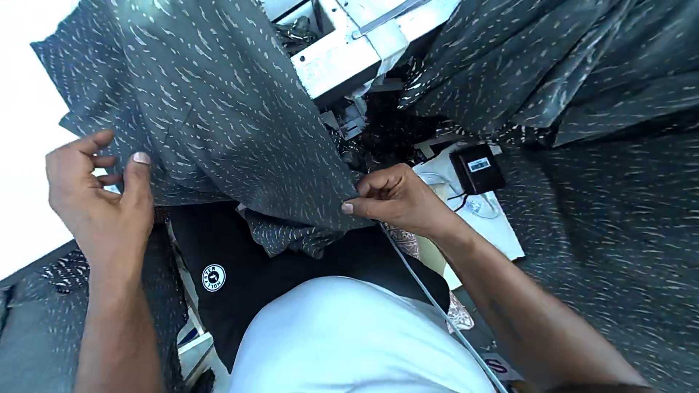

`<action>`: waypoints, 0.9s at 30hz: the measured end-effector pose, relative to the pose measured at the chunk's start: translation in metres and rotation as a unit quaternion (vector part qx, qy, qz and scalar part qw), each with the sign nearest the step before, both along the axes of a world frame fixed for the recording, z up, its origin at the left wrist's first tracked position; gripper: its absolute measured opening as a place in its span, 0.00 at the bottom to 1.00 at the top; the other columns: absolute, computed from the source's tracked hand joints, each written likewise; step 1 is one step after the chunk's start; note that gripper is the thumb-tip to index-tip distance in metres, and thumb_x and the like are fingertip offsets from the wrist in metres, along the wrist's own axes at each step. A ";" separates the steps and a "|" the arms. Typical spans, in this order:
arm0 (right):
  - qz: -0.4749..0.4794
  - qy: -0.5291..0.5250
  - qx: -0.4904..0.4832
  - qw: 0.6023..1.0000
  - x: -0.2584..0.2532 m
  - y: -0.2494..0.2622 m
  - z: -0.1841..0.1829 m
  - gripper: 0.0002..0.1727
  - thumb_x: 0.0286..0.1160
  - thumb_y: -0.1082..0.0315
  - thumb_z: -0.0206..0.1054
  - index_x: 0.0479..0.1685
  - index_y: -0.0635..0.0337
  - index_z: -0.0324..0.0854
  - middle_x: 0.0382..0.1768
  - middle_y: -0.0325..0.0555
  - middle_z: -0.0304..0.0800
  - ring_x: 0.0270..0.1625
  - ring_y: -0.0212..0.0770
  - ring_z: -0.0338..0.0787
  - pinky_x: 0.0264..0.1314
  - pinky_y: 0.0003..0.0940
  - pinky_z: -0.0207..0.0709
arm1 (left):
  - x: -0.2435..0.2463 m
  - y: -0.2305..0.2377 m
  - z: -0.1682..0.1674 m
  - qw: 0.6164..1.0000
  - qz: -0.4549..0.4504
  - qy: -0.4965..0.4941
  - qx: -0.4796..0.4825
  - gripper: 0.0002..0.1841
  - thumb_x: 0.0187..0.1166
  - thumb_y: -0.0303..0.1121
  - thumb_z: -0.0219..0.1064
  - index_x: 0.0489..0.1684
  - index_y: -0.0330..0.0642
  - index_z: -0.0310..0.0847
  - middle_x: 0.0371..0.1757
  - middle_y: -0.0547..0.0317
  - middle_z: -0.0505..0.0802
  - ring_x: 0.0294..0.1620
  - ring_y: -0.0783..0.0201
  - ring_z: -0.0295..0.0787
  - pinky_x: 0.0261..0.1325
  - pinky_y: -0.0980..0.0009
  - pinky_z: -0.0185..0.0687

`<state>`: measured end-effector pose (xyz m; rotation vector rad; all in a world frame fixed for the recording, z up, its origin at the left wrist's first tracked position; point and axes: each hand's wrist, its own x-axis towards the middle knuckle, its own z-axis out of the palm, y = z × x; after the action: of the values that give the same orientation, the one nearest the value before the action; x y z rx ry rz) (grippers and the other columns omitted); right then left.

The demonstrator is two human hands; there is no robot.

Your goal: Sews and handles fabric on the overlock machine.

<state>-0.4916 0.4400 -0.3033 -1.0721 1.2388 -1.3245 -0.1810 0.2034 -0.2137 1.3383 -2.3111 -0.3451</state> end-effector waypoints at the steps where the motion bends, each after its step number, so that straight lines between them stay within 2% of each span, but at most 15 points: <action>1: -0.010 0.008 0.002 1.000 0.001 -0.001 -0.001 0.07 0.67 0.70 0.79 0.24 0.59 0.88 0.16 0.34 0.84 0.17 0.23 0.77 0.18 0.18 0.69 | 0.005 -0.002 -0.001 1.000 0.001 -0.003 0.021 0.28 0.85 0.50 0.63 0.78 0.43 0.74 0.74 0.44 0.82 0.67 0.57 0.83 0.63 0.60 0.80; 4: -0.037 0.028 0.012 0.999 0.007 -0.003 -0.004 0.11 0.64 0.68 0.81 0.20 0.56 0.86 0.14 0.33 0.82 0.15 0.23 0.73 0.16 0.19 0.65 | 0.011 -0.009 -0.003 0.997 -0.018 -0.059 0.044 0.34 0.82 0.58 0.62 0.81 0.44 0.73 0.75 0.41 0.82 0.70 0.49 0.81 0.69 0.51 0.76; 7: -0.039 0.011 0.025 0.999 0.008 -0.003 -0.005 0.08 0.64 0.69 0.81 0.23 0.58 0.88 0.17 0.36 0.86 0.17 0.25 0.79 0.18 0.20 0.73 | 0.008 -0.016 -0.004 0.995 -0.027 -0.092 0.023 0.32 0.81 0.58 0.63 0.75 0.44 0.80 0.70 0.35 0.82 0.67 0.40 0.78 0.67 0.43 0.71; 10: -0.026 -0.025 0.029 0.999 0.006 0.001 -0.005 0.07 0.63 0.72 0.81 0.24 0.58 0.88 0.17 0.36 0.86 0.18 0.24 0.79 0.19 0.19 0.72 | 0.009 -0.026 -0.005 0.997 -0.019 -0.070 0.036 0.26 0.83 0.54 0.65 0.67 0.44 0.84 0.65 0.39 0.83 0.59 0.47 0.79 0.61 0.49 0.73; 12: -0.012 -0.041 0.020 0.999 0.004 0.002 -0.007 0.06 0.64 0.74 0.80 0.26 0.59 0.88 0.19 0.35 0.87 0.20 0.23 0.81 0.21 0.18 0.75 | 0.009 -0.032 -0.007 0.997 -0.017 -0.062 0.032 0.20 0.86 0.48 0.63 0.57 0.39 0.85 0.59 0.40 0.84 0.54 0.51 0.81 0.58 0.52 0.75; 15: -0.012 -0.039 0.014 0.999 0.004 0.003 -0.006 0.06 0.62 0.74 0.81 0.26 0.58 0.88 0.20 0.36 0.88 0.20 0.24 0.82 0.22 0.19 0.77 | 0.011 -0.041 -0.009 0.995 -0.020 -0.098 -0.009 0.19 0.90 0.42 0.58 0.54 0.30 0.82 0.56 0.32 0.83 0.56 0.40 0.81 0.62 0.42 0.72; 17: -0.007 -0.028 0.024 0.999 0.006 0.008 -0.003 0.09 0.62 0.69 0.81 0.23 0.55 0.86 0.17 0.34 0.84 0.18 0.24 0.78 0.19 0.19 0.72 | 0.017 -0.049 -0.002 0.993 -0.010 -0.101 -0.063 0.20 0.91 0.41 0.57 0.54 0.28 0.81 0.56 0.30 0.83 0.56 0.38 0.82 0.61 0.43 0.76; 19: 0.015 -0.047 0.050 0.998 0.006 0.010 0.002 0.10 0.60 0.61 0.83 0.21 0.47 0.86 0.17 0.28 0.84 0.19 0.20 0.78 0.20 0.17 0.72 | 0.020 -0.067 0.015 0.986 0.022 -0.089 -0.138 0.20 0.91 0.42 0.55 0.53 0.28 0.80 0.56 0.29 0.83 0.55 0.38 0.82 0.60 0.45 0.76; 20: 0.023 -0.063 0.057 0.996 0.008 0.008 0.000 0.11 0.61 0.58 0.83 0.21 0.45 0.86 0.18 0.25 0.84 0.20 0.17 0.78 0.22 0.16 0.72 | 0.017 -0.078 0.026 0.982 0.032 -0.091 -0.162 0.20 0.91 0.42 0.56 0.53 0.28 0.81 0.57 0.27 0.83 0.58 0.34 0.81 0.64 0.41 0.74; 22: 0.015 -0.067 0.072 0.995 0.015 -0.002 -0.012 0.10 0.62 0.59 0.83 0.23 0.45 0.87 0.18 0.25 0.84 0.21 0.18 0.79 0.23 0.16 0.73 | -0.002 -0.089 0.046 0.985 0.029 -0.100 -0.138 0.19 0.87 0.39 0.61 0.55 0.27 0.83 0.65 0.21 0.81 0.68 0.21 0.75 0.67 0.23 0.65; 23: 0.005 -0.052 0.079 0.996 0.018 -0.006 -0.018 0.10 0.63 0.60 0.82 0.23 0.46 0.86 0.18 0.25 0.84 0.20 0.19 0.79 0.22 0.17 0.73 | -0.018 -0.085 0.055 0.989 0.025 -0.090 -0.112 0.18 0.85 0.36 0.64 0.58 0.27 0.84 0.72 0.22 0.78 0.73 0.20 0.71 0.69 0.21 0.62; 24: -0.003 -0.037 0.080 0.996 0.019 -0.011 -0.023 0.10 0.64 0.59 0.81 0.23 0.46 0.85 0.17 0.26 0.83 0.19 0.20 0.78 0.21 0.18 0.73 | -0.037 -0.076 0.063 0.992 0.016 -0.072 -0.099 0.18 0.86 0.35 0.62 0.64 0.30 0.81 0.79 0.27 0.74 0.79 0.26 0.68 0.75 0.26 0.64; 25: -0.008 -0.029 0.079 0.996 0.020 -0.014 -0.026 0.10 0.64 0.59 0.81 0.24 0.46 0.84 0.17 0.26 0.82 0.18 0.20 0.77 0.20 0.19 0.71 | -0.057 -0.063 0.069 0.994 -0.005 -0.045 -0.104 0.20 0.88 0.35 0.58 0.71 0.32 0.78 0.83 0.33 0.72 0.82 0.35 0.68 0.80 0.36 0.66; 26: -0.008 -0.028 0.077 0.997 0.020 -0.014 -0.028 0.11 0.64 0.58 0.81 0.24 0.46 0.84 0.17 0.26 0.81 0.17 0.20 0.76 0.19 0.19 0.71 | -0.075 -0.050 0.073 0.993 -0.037 -0.018 -0.113 0.21 0.89 0.36 0.54 0.74 0.34 0.76 0.83 0.38 0.74 0.84 0.43 0.70 0.82 0.43 0.68; 27: -0.004 -0.032 0.076 0.997 0.021 -0.014 -0.030 0.11 0.65 0.59 0.81 0.24 0.47 0.84 0.16 0.27 0.81 0.17 0.21 0.77 0.19 0.20 0.71 | -0.092 -0.039 0.075 0.992 -0.068 -0.006 -0.111 0.24 0.90 0.39 0.50 0.77 0.36 0.75 0.82 0.43 0.76 0.83 0.47 0.71 0.82 0.45 0.69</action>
<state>-0.4707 0.4261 -0.3333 -0.9120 1.2753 -1.2407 -0.2729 0.1647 -0.1392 1.0824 -2.3774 -0.1172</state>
